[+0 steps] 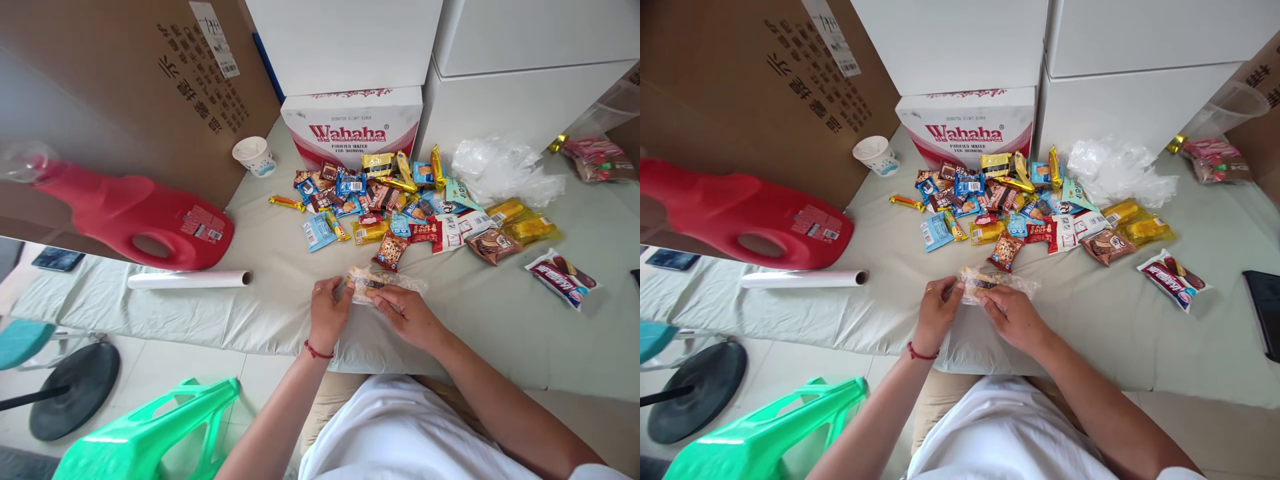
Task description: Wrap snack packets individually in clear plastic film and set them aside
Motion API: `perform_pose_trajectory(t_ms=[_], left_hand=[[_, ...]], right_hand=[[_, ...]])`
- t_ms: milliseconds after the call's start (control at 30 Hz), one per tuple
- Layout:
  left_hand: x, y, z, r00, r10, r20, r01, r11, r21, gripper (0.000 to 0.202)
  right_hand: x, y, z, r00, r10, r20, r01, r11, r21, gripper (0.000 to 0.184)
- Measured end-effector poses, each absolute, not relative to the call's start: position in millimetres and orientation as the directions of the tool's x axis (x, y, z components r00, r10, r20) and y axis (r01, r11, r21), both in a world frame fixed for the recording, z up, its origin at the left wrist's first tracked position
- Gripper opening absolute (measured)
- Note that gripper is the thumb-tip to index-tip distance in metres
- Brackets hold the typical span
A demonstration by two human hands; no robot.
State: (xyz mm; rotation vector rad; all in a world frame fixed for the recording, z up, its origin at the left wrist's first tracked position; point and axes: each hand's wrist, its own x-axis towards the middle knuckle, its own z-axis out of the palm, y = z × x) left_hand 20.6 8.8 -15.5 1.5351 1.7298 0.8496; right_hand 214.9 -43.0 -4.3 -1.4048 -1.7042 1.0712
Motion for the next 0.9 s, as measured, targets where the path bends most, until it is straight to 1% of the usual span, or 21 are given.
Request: perform_pose_trajectory(t_ms=[100,167,233,267,333,367,400,433,467,500,567,633,667,700,733,767,800,833,867,900], left_hand=[[31.6,11.3,-23.5,-0.017,0.999,-0.052,0.636,0.051,0.77,0.037],[39.5,11.5,-22.8,-0.018,0.998,-0.062,0.674,0.058,0.737,0.043],[46.8,11.4,-20.5,-0.029,0.996,-0.087,0.698,0.082,0.712,0.049],[50.0,11.3,-19.3,-0.037,0.994,-0.099,0.708,0.096,0.699,0.053],[55.3,11.3,-17.4,-0.043,0.992,-0.117,0.74,0.111,0.664,0.056],[57.3,11.5,-16.9,-0.044,0.992,-0.121,0.762,0.112,0.637,0.056],[58.7,11.7,-16.6,-0.043,0.992,-0.122,0.787,0.109,0.607,0.054],[59.5,12.1,-16.7,-0.041,0.992,-0.119,0.809,0.103,0.579,0.051],[60.0,12.4,-17.1,-0.04,0.993,-0.114,0.823,0.098,0.559,0.048],[60.1,12.5,-17.8,-0.042,0.993,-0.106,0.829,0.094,0.551,0.046],[60.8,11.1,-19.5,-0.047,0.997,-0.065,0.813,0.076,0.578,0.043],[63.9,6.2,-20.6,-0.037,0.999,0.04,0.766,0.003,0.643,0.04],[67.1,2.2,-20.7,-0.017,0.993,0.116,0.743,-0.065,0.667,0.038],[71.4,-2.5,-20.4,0.017,0.979,0.202,0.729,-0.15,0.668,0.036],[76.6,-7.5,-20.0,0.067,0.953,0.294,0.729,-0.248,0.638,0.034],[82.3,-12.5,-19.5,0.132,0.914,0.384,0.741,-0.348,0.574,0.032],[87.9,-16.9,-19.1,0.209,0.863,0.459,0.757,-0.44,0.483,0.029],[92.9,-20.5,-19.1,0.288,0.806,0.516,0.768,-0.517,0.378,0.027],[96.7,-23.3,-19.5,0.361,0.751,0.553,0.767,-0.577,0.282,0.025],[98.9,-25.3,-20.2,0.422,0.704,0.571,0.753,-0.623,0.212,0.025]], right_hand=[[213.9,-43.9,-4.4,-0.196,0.981,-0.003,0.41,0.08,-0.908,0.038],[214.7,-46.1,-2.3,-0.216,0.976,-0.002,0.381,0.082,-0.921,0.037],[220.8,-48.1,2.5,-0.212,0.977,-0.032,0.318,0.039,-0.947,0.037],[226.7,-48.3,5.5,-0.178,0.982,-0.056,0.277,-0.005,-0.961,0.037],[243.3,-45.5,11.5,-0.011,0.996,-0.092,0.234,-0.086,-0.968,0.039],[252.7,-42.5,13.5,0.1,0.992,-0.083,0.266,-0.107,-0.958,0.04],[261.8,-38.7,14.3,0.191,0.98,-0.05,0.342,-0.114,-0.933,0.039],[269.7,-34.5,13.7,0.236,0.972,-0.011,0.444,-0.118,-0.888,0.037],[275.6,-30.5,11.8,0.234,0.972,0.011,0.553,-0.124,-0.824,0.034],[279.1,-27.4,8.9,0.197,0.98,0.0,0.648,-0.13,-0.751,0.03],[279.3,-25.3,1.6,0.103,0.99,-0.097,0.768,-0.141,-0.624,0.021],[272.9,-29.2,-4.1,0.054,0.986,-0.155,0.808,-0.134,-0.574,0.012],[268.6,-32.8,-5.6,0.042,0.989,-0.145,0.801,-0.12,-0.586,0.008],[264.3,-37.0,-6.4,0.035,0.992,-0.124,0.771,-0.106,-0.628,0.006],[260.2,-41.4,-6.8,0.031,0.993,-0.11,0.71,-0.099,-0.697,0.007],[256.7,-45.7,-7.3,0.03,0.993,-0.116,0.607,-0.11,-0.787,0.009],[253.9,-49.7,-8.1,0.032,0.989,-0.147,0.456,-0.145,-0.878,0.01],[251.9,-53.4,-9.4,0.033,0.979,-0.199,0.262,-0.201,-0.944,0.012],[250.9,-56.9,-11.4,0.031,0.965,-0.262,0.046,-0.263,-0.964,0.013],[250.6,-60.2,-13.8,0.025,0.945,-0.325,-0.162,-0.317,-0.935,0.015]])
